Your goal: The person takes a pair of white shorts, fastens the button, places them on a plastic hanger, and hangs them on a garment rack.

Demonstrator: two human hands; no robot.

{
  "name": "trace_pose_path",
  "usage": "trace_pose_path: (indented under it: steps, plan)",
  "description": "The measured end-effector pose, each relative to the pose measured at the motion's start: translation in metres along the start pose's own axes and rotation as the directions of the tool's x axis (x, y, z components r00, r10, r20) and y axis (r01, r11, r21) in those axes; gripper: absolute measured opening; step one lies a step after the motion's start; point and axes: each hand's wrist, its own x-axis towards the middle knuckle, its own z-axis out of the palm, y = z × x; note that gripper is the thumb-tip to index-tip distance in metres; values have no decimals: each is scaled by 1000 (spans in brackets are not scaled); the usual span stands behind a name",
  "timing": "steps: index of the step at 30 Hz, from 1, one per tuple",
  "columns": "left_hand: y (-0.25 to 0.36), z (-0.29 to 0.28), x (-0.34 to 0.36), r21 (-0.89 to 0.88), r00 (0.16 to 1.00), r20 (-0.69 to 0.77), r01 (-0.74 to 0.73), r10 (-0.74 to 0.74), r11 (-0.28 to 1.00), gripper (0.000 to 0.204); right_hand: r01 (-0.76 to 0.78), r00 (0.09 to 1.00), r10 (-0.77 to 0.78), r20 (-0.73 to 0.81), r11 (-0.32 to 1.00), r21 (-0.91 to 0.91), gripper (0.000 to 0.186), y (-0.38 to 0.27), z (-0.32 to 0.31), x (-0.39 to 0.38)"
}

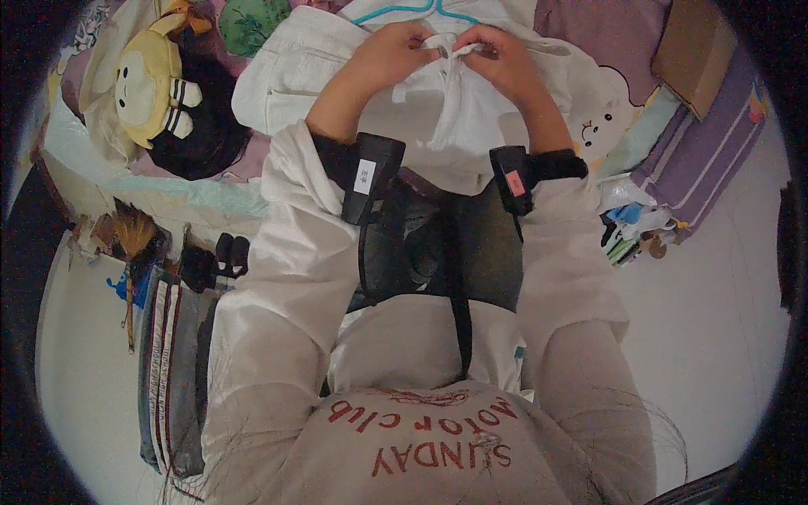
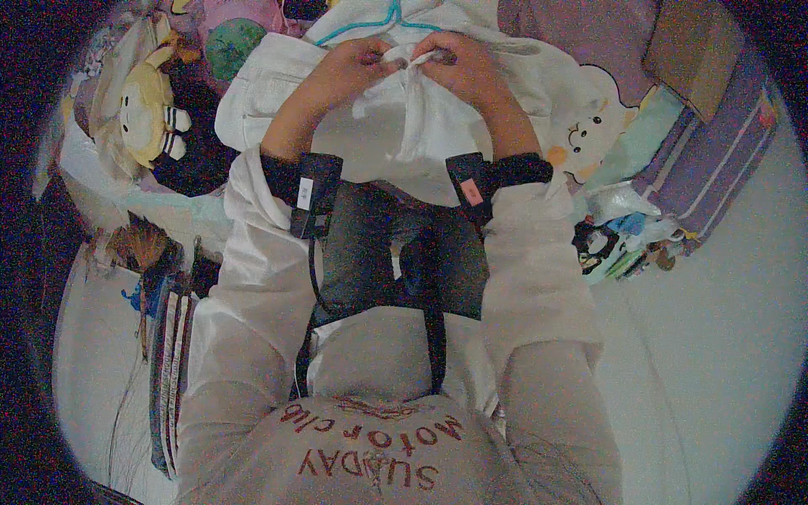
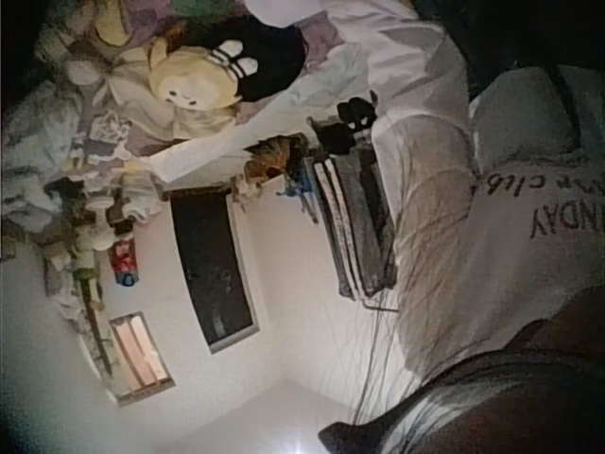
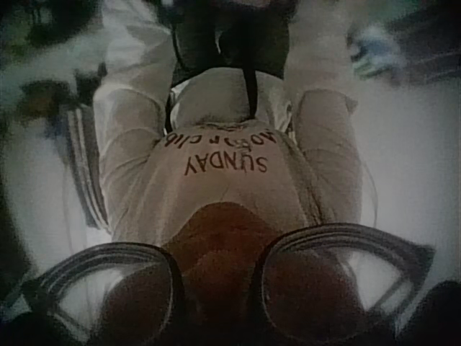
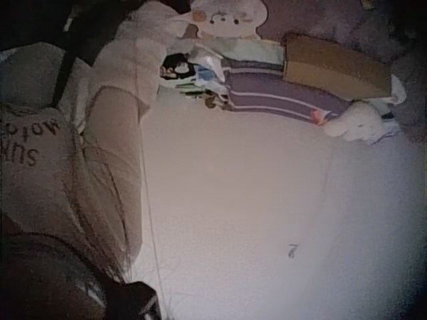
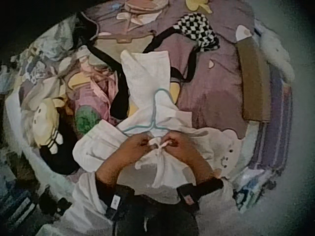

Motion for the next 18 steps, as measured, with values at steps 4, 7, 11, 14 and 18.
trace_pose_path:
  steps: [4,7,11,14,18]
  plan:
    - [-8,7,-3,-184,1000,-7,-30,29,983,22,-59,994,53,96,997,55,14,4,-3,-13]
    - [-12,15,-2,-119,995,-100,-29,17,992,25,-95,994,87,67,988,125,14,-5,1,-27]
    - [-7,13,-4,-21,989,-139,51,-53,998,27,-61,997,59,44,996,62,13,-36,5,-32]
    - [-3,11,-7,-34,986,-156,61,-66,998,25,-109,984,110,138,994,-12,12,-50,3,-36]
    - [8,7,-9,-44,986,-131,100,-105,994,25,-97,979,123,165,982,-161,16,-59,10,-40]
